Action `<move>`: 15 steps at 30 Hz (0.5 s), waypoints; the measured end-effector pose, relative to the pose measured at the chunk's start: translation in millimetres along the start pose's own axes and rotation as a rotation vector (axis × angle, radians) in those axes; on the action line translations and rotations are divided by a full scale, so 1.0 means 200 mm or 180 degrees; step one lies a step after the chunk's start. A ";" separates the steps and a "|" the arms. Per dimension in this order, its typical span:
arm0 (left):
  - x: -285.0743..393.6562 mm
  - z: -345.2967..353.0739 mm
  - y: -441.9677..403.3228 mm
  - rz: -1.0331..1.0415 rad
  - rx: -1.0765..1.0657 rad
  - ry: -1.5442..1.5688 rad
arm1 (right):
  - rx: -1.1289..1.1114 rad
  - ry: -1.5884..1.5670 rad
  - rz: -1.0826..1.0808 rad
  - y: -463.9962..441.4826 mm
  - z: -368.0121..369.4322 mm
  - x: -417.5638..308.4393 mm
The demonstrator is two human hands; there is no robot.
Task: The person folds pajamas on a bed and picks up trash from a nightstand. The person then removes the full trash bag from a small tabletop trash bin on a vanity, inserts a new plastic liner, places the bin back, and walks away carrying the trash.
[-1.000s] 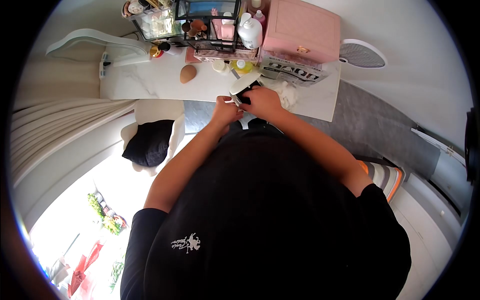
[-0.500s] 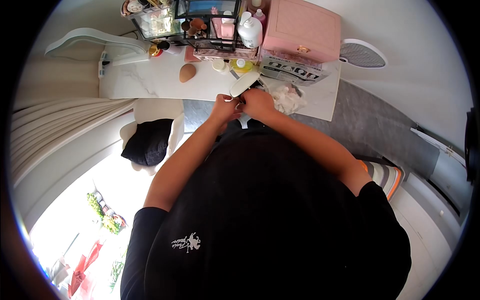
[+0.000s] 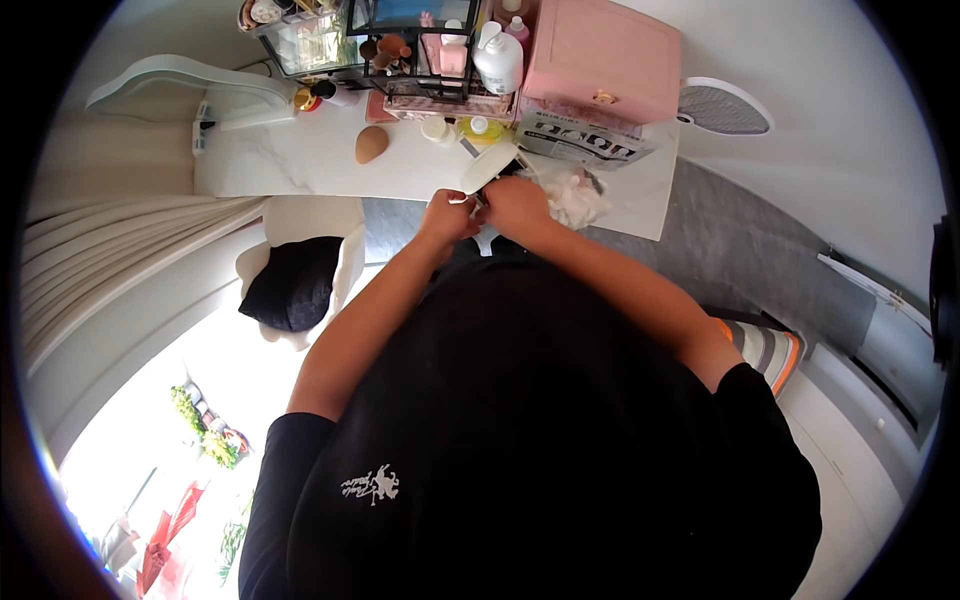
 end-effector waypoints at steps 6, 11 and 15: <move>-0.01 0.01 -0.11 0.0068 -0.0264 -0.0181 | 0.0125 -0.0031 -0.0158 0.01 -0.01 -0.01; 0.14 0.01 0.08 0.0082 0.0224 -0.0297 | 0.0441 -0.0512 -0.0250 0.10 -0.13 0.01; 0.10 0.02 0.00 0.0466 0.0091 -0.0547 | 0.0837 -0.0986 0.0188 0.12 -0.29 0.25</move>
Point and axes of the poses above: each hand's wrist, its own y-axis away from the middle knuckle, its own z-axis out of the palm, x = y × z, the point moved 8 cm from there along -y, towards the middle knuckle, and after that the axes turned 3 degrees about -y, right-handed, at the moved point
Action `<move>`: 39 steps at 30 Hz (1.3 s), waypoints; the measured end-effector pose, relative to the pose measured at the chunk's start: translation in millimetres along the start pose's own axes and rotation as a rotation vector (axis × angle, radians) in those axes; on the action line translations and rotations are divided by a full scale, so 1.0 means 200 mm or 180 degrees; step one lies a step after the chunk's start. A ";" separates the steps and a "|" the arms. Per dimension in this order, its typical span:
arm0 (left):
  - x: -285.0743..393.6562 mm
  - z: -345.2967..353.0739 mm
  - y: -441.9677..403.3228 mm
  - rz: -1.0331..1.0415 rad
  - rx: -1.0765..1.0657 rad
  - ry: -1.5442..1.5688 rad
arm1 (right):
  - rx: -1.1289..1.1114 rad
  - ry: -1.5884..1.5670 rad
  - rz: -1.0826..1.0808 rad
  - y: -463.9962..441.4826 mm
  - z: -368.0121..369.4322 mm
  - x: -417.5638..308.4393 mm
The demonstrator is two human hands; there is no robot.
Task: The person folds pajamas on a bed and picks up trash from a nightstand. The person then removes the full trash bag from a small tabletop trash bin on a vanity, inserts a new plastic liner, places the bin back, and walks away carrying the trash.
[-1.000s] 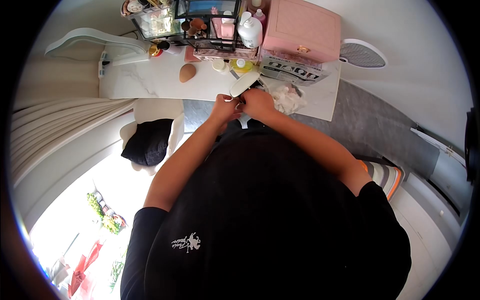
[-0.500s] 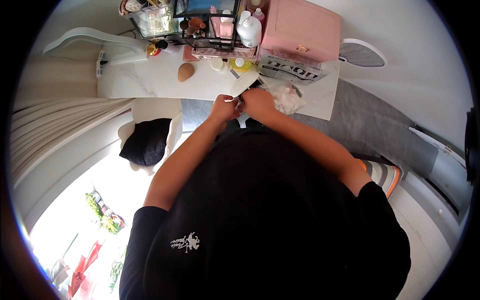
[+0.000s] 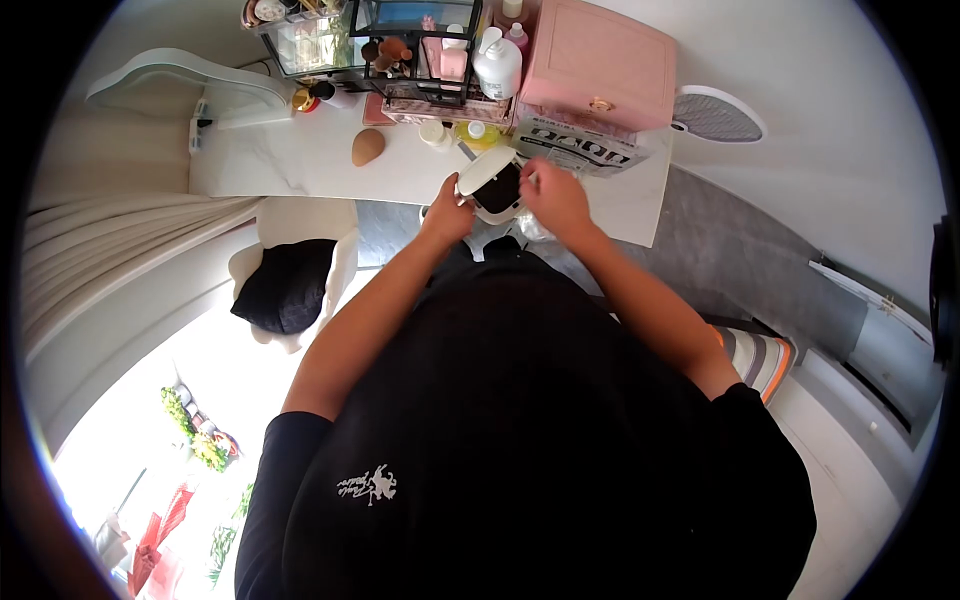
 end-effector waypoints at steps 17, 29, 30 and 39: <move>0.20 -0.11 -0.02 0.0640 -0.0378 0.0611 | -0.0313 -0.1813 0.0448 -0.05 0.08 0.40; 0.20 0.03 -0.10 0.1415 0.0175 -0.1565 | -0.0826 -0.0263 0.0688 0.02 0.03 0.26; 0.18 0.05 -0.13 0.1440 0.0032 -0.1612 | -0.0884 -0.0095 0.0727 0.02 0.01 0.23; 0.36 0.15 0.31 0.1676 0.0896 -0.3231 | -0.0785 -0.0098 0.0153 0.08 0.24 0.23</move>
Point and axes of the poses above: each hand's wrist, its own y-axis away from the middle knuckle, its own z-axis out of the palm, x = y × z, the point moved 8 cm from there along -y, towards the middle knuckle, and after that the axes turned 3 degrees about -y, right-handed, at the moved point
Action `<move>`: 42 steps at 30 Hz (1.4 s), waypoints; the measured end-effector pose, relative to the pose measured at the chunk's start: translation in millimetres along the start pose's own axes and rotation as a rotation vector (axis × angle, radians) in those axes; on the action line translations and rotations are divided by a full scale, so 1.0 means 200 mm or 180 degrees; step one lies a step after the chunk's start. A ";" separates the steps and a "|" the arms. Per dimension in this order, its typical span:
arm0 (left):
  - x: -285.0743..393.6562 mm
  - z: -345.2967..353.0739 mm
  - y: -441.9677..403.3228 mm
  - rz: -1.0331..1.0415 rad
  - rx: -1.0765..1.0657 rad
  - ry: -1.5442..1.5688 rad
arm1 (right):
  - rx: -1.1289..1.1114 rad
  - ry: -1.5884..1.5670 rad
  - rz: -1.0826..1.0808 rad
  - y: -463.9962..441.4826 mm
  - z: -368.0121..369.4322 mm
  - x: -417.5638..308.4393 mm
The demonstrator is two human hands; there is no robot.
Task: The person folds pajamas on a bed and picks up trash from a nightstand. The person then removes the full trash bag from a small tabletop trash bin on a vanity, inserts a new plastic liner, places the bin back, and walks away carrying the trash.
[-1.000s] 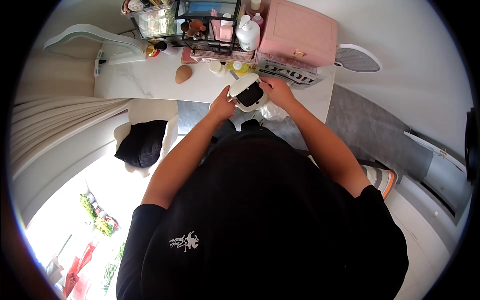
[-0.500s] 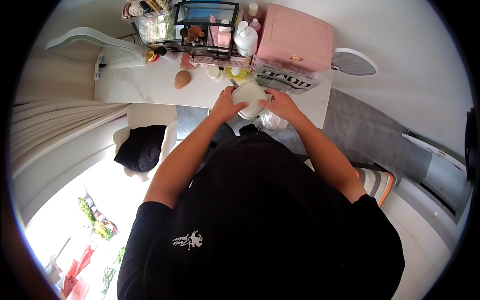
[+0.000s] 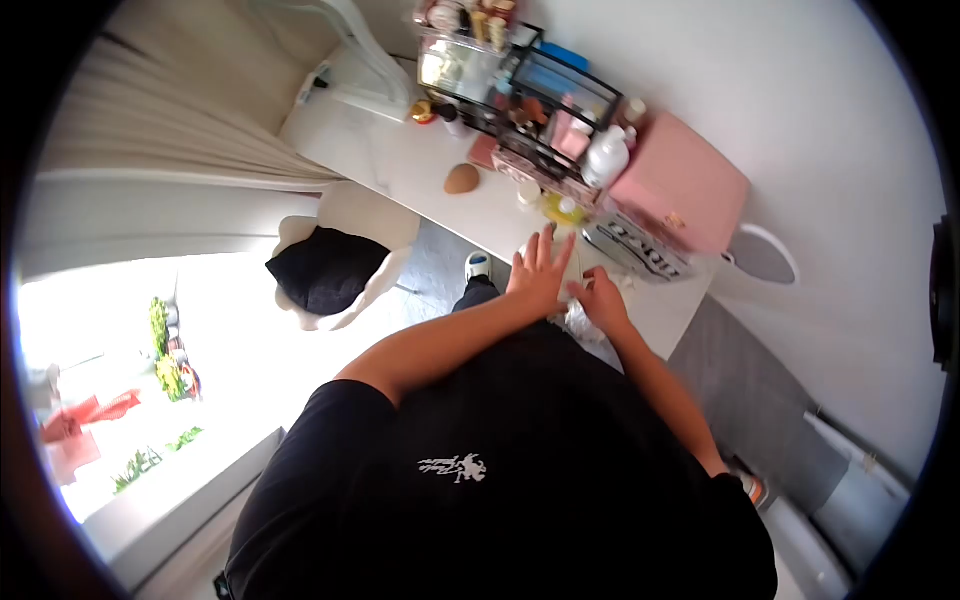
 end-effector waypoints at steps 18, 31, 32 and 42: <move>-1.77 -0.86 0.28 -0.0352 0.0765 0.0823 | 0.0538 -0.0565 0.0283 0.07 -0.03 -0.27; -3.17 -1.13 -0.06 -0.0065 0.0514 0.0392 | 0.1184 0.0173 0.0695 0.32 0.09 -0.59; -3.21 -1.16 -0.09 0.0073 0.0641 0.0295 | 0.1348 0.0100 0.0656 0.33 0.11 -0.58; -3.55 -1.19 -0.26 -0.1675 0.1144 0.0065 | 0.1121 0.0188 0.1163 0.35 0.24 -0.69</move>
Point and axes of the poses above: each hand's wrist, its own y-axis away from the middle knuckle, its own z-axis out of the palm, x = y × z, the point moved 8 cm from there along -y, towards the middle knuckle, and after that the axes turned 3 degrees about -y, right-handed, at the moved point
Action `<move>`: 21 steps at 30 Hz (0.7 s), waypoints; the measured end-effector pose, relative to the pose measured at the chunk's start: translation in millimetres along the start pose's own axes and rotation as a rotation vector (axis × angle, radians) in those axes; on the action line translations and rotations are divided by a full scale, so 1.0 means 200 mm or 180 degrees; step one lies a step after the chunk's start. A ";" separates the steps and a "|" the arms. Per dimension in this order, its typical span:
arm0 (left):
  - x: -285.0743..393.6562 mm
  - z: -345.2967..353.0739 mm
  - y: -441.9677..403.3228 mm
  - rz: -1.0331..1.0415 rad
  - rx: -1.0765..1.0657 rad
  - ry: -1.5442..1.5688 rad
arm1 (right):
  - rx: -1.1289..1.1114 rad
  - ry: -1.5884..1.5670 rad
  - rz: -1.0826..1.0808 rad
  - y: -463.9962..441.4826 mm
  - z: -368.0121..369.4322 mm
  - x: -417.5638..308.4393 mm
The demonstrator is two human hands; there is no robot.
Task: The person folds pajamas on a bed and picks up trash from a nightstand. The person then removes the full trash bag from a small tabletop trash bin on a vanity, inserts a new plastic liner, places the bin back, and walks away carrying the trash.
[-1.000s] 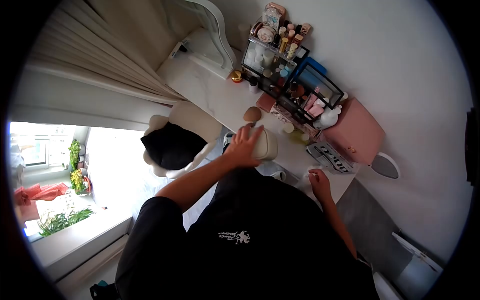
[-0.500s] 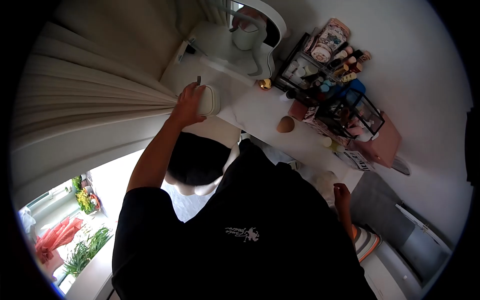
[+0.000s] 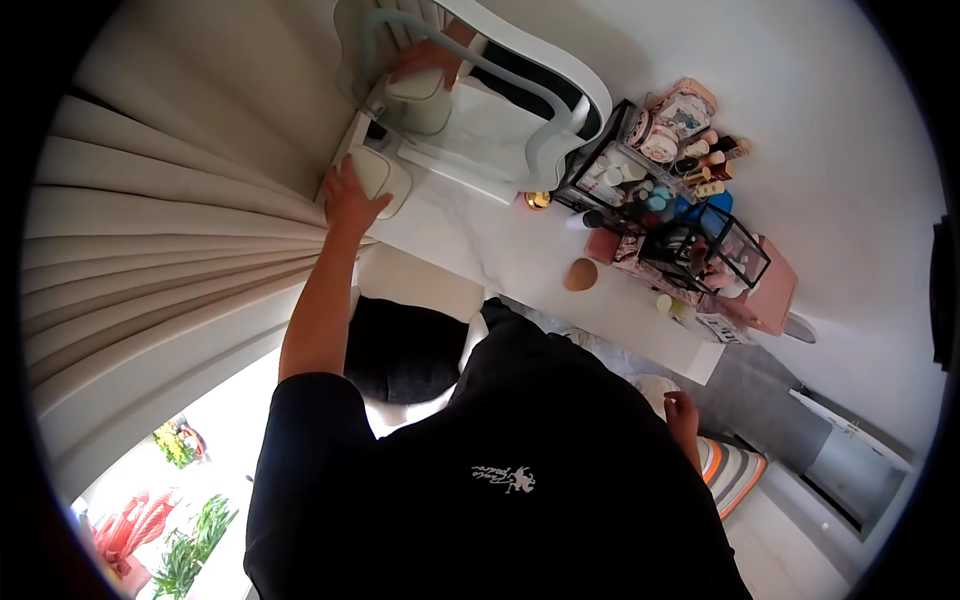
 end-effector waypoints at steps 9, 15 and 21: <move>-0.17 0.01 -0.31 0.0156 0.0886 0.0119 | -0.0049 -0.0070 0.0169 0.00 0.03 0.03; -0.13 -0.04 -0.41 -0.0060 0.0998 0.0301 | 0.0031 -0.0054 0.0254 0.01 0.04 0.03; -0.12 -0.08 -0.42 -0.0049 0.1326 0.0381 | -0.0203 -0.0064 0.0354 0.01 0.09 0.05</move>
Point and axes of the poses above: each hand's wrist, its own y-axis away from the middle knuckle, its own z-axis out of the palm, x = y × z, the point moved 8 cm from there along -y, towards the middle knuckle, and after that the axes turned 3 degrees about -y, right-handed, at the moved point
